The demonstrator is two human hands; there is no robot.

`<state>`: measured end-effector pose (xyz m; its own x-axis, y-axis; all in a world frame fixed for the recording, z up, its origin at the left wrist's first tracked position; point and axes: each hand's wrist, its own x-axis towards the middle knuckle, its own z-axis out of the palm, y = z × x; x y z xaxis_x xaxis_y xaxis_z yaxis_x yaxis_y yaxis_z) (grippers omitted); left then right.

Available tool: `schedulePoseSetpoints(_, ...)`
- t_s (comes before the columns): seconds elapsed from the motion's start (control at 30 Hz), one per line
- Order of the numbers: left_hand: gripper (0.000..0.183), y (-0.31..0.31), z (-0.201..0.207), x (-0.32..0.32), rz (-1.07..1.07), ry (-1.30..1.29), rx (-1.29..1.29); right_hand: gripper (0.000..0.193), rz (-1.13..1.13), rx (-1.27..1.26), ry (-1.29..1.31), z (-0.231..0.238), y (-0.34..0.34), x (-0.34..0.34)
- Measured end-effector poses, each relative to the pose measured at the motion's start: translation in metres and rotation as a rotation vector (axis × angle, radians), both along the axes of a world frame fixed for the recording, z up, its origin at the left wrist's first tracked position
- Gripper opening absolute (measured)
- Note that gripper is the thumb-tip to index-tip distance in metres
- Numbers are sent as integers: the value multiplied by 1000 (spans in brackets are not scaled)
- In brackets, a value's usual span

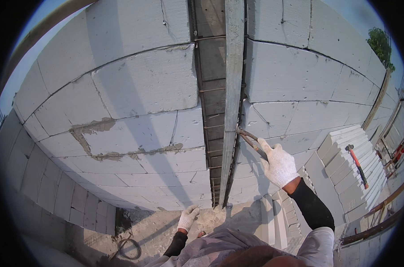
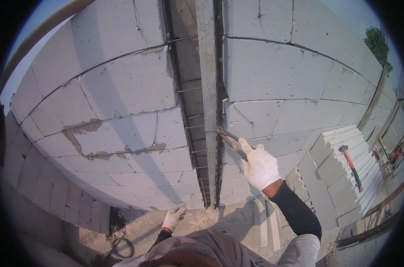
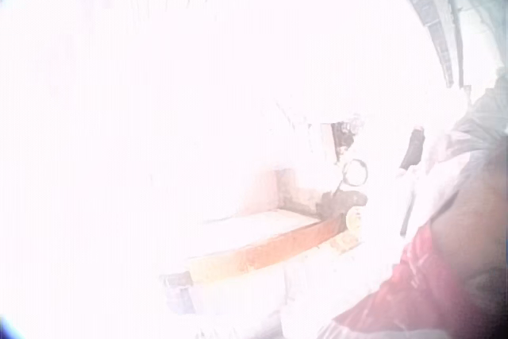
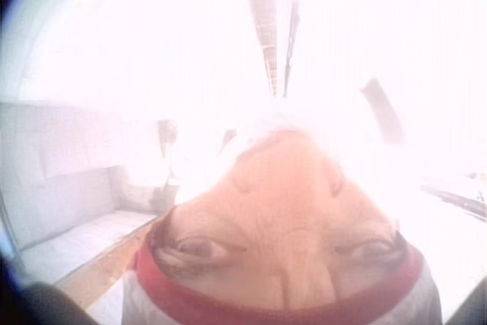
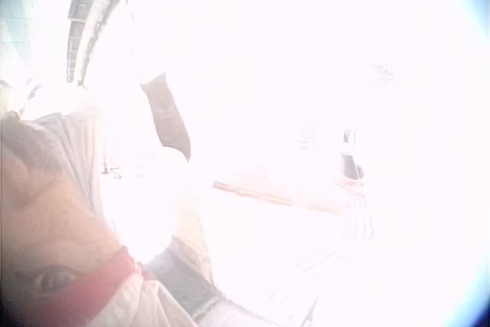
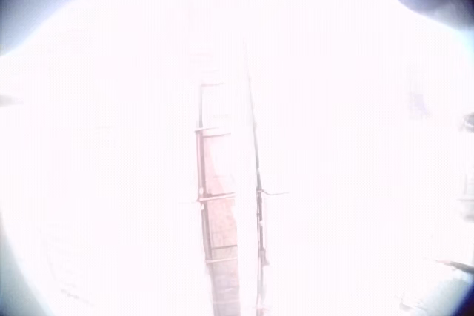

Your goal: The person marks a vertical metal conduit attached to a concrete block wall with a red pencil. They then use a hammer to tap the conduit and remove it from the wall. Finally, they pick up a coil of wire from the floor.

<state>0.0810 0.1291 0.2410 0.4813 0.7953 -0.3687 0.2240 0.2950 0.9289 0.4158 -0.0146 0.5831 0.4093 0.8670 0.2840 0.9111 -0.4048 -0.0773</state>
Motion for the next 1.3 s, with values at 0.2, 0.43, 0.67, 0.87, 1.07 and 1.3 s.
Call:
schedulePoseSetpoints(0.2, 47, 11, -1, 7, -60, -41, -1, 64, -44, -57, -251, 13, 1, -12)
schedulePoseSetpoints(0.43, 49, 10, 28, 40, -114, -148, -2, 54, 10, 52, -47, -14, 3, 30)
schedulePoseSetpoints(0.67, 54, 6, 136, 108, -405, -348, 11, 49, -88, 15, -262, 3, 8, 7)
schedulePoseSetpoints(0.87, 58, -3, 239, 223, -468, -941, -310, 32, -131, 69, -474, -4, 7, -1)
schedulePoseSetpoints(1.07, 22, 3, 287, 292, -182, -1189, -806, 43, -84, 93, -394, 3, 4, -15)
schedulePoseSetpoints(1.3, 14, -4, 292, 291, -110, -1188, -831, 67, 12, -20, 789, 43, -23, 14)
